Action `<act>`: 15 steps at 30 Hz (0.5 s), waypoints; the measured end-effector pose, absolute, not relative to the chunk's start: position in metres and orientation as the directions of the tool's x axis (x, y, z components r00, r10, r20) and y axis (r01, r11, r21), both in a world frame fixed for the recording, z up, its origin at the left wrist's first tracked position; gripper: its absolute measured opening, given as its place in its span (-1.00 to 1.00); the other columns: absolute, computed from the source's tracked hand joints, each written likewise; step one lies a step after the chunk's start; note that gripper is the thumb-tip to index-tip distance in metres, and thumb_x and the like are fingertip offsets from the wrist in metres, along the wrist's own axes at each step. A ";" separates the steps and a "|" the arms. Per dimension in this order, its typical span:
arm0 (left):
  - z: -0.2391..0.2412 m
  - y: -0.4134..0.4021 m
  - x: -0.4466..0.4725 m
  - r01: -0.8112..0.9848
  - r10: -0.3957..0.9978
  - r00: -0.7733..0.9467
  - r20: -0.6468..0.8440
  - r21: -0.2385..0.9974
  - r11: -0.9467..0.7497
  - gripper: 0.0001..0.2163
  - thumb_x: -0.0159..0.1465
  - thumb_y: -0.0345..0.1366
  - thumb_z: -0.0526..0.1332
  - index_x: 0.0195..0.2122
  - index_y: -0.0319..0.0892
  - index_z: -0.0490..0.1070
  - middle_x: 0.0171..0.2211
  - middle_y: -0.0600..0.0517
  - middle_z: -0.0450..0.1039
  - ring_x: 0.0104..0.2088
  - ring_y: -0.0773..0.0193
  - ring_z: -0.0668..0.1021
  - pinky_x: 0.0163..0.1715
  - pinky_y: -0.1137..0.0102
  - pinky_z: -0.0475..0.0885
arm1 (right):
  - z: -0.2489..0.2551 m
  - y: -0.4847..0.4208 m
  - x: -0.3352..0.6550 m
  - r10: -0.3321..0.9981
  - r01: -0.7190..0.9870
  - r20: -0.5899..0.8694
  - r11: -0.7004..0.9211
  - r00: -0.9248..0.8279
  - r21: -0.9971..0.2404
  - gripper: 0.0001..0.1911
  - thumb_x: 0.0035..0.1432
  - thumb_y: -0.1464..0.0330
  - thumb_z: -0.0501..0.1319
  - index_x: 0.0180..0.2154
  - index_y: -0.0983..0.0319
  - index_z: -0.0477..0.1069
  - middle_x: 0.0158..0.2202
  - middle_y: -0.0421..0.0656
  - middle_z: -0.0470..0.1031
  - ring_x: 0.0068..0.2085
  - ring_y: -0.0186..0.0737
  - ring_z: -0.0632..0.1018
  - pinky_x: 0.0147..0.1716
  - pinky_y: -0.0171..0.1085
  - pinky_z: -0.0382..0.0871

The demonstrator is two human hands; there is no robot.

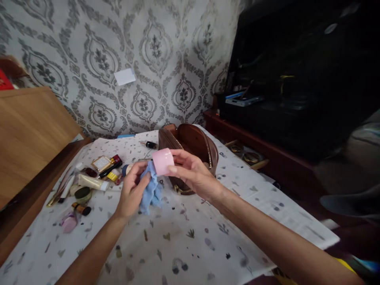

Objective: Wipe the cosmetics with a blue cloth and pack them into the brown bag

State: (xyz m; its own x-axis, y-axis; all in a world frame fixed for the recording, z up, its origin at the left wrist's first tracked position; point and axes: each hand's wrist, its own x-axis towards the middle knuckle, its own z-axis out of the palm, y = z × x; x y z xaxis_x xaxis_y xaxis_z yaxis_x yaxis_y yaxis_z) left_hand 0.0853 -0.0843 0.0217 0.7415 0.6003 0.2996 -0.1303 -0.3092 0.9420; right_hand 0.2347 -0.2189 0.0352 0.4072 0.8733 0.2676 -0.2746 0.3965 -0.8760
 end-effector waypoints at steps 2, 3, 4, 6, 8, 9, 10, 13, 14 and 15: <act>0.022 -0.090 0.098 -0.156 0.570 0.762 0.307 0.941 -0.299 -0.69 0.34 -0.07 0.26 -0.01 -0.13 0.43 -0.20 0.02 0.53 -0.29 0.33 0.54 -0.32 0.49 0.44 | 0.040 -0.227 0.241 0.873 -0.364 0.234 0.403 0.427 -0.840 -0.54 0.00 0.26 0.50 -0.06 0.20 0.49 -0.17 -0.16 0.60 -0.14 -0.25 0.63 0.00 -0.20 0.55; 0.023 -0.092 0.103 -0.164 0.556 0.771 0.311 0.940 -0.298 -0.70 0.34 -0.08 0.26 -0.01 -0.14 0.43 -0.21 0.02 0.53 -0.31 0.34 0.54 -0.34 0.49 0.44 | 0.042 -0.230 0.244 0.873 -0.389 0.225 0.405 0.433 -0.827 -0.56 0.01 0.27 0.50 -0.07 0.20 0.50 -0.18 -0.17 0.60 -0.15 -0.27 0.63 -0.01 -0.23 0.56; 0.024 -0.094 0.108 -0.169 0.541 0.779 0.316 0.937 -0.304 -0.71 0.34 -0.09 0.25 -0.01 -0.15 0.42 -0.22 0.02 0.54 -0.34 0.34 0.54 -0.36 0.49 0.44 | 0.044 -0.233 0.247 0.871 -0.405 0.219 0.409 0.439 -0.817 -0.57 0.00 0.28 0.51 -0.09 0.21 0.51 -0.18 -0.17 0.60 -0.16 -0.28 0.64 -0.03 -0.26 0.57; 0.026 -0.097 0.117 -0.173 0.514 0.787 0.341 0.922 -0.347 -0.73 0.37 -0.12 0.22 0.00 -0.15 0.41 -0.23 0.01 0.55 -0.37 0.34 0.54 -0.38 0.48 0.45 | 0.048 -0.238 0.254 0.865 -0.427 0.207 0.417 0.457 -0.802 -0.61 0.00 0.28 0.51 -0.13 0.21 0.53 -0.17 -0.17 0.61 -0.17 -0.29 0.64 -0.07 -0.30 0.58; 0.029 -0.099 0.124 -0.175 0.472 0.785 0.401 0.875 -0.451 -0.74 0.40 -0.16 0.17 0.03 -0.14 0.39 -0.19 -0.01 0.56 -0.30 0.30 0.57 -0.31 0.44 0.49 | 0.053 -0.243 0.261 0.853 -0.429 0.196 0.426 0.483 -0.796 -0.65 -0.01 0.27 0.51 -0.17 0.21 0.54 -0.18 -0.18 0.61 -0.18 -0.29 0.64 -0.09 -0.33 0.59; 0.030 -0.100 0.127 -0.174 0.439 0.781 0.444 0.830 -0.530 -0.74 0.41 -0.19 0.15 0.06 -0.13 0.38 -0.15 -0.03 0.57 -0.23 0.27 0.58 -0.24 0.41 0.50 | 0.055 -0.245 0.265 0.845 -0.417 0.195 0.431 0.499 -0.800 -0.66 -0.01 0.26 0.51 -0.19 0.21 0.54 -0.19 -0.19 0.61 -0.18 -0.30 0.64 -0.10 -0.34 0.59; 0.031 -0.101 0.130 -0.172 0.393 0.777 0.491 0.767 -0.618 -0.73 0.42 -0.21 0.13 0.09 -0.13 0.37 -0.09 -0.05 0.56 -0.15 0.24 0.59 -0.15 0.38 0.50 | 0.058 -0.247 0.270 0.834 -0.394 0.199 0.436 0.514 -0.809 -0.66 -0.01 0.26 0.51 -0.19 0.20 0.54 -0.19 -0.19 0.60 -0.19 -0.30 0.64 -0.10 -0.34 0.58; 0.029 -0.103 0.138 -0.153 0.194 0.777 0.599 0.478 -0.865 -0.66 0.44 -0.28 0.05 0.21 -0.12 0.31 0.03 -0.10 0.52 -0.01 0.18 0.57 -0.01 0.30 0.48 | 0.068 -0.251 0.288 0.789 -0.232 0.247 0.437 0.563 -0.869 -0.60 -0.01 0.22 0.50 -0.15 0.20 0.51 -0.20 -0.17 0.60 -0.19 -0.27 0.63 -0.08 -0.27 0.57; 0.027 -0.103 0.140 -0.138 0.131 0.780 0.611 0.373 -0.918 -0.64 0.45 -0.31 0.02 0.25 -0.13 0.28 0.03 -0.10 0.52 -0.02 0.17 0.58 -0.04 0.30 0.48 | 0.071 -0.252 0.295 0.767 -0.147 0.270 0.426 0.582 -0.893 -0.57 -0.02 0.20 0.50 -0.13 0.20 0.50 -0.20 -0.16 0.60 -0.19 -0.25 0.63 -0.08 -0.24 0.56; 0.025 -0.104 0.141 -0.119 0.082 0.784 0.615 0.279 -0.953 -0.62 0.46 -0.33 -0.01 0.28 -0.13 0.26 -0.01 -0.10 0.54 -0.07 0.18 0.59 -0.10 0.32 0.49 | 0.074 -0.252 0.303 0.742 -0.048 0.298 0.406 0.601 -0.913 -0.53 -0.03 0.19 0.51 -0.12 0.20 0.48 -0.21 -0.15 0.59 -0.19 -0.23 0.62 -0.09 -0.20 0.56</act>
State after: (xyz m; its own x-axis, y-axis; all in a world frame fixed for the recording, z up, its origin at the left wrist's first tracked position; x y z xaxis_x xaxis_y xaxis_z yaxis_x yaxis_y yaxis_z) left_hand 0.1413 -0.1042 0.0254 0.7842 0.0821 0.6150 -0.1191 -0.9529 0.2791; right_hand 0.3026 -0.2517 0.0736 0.6008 0.7417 0.2982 -0.0480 0.4058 -0.9127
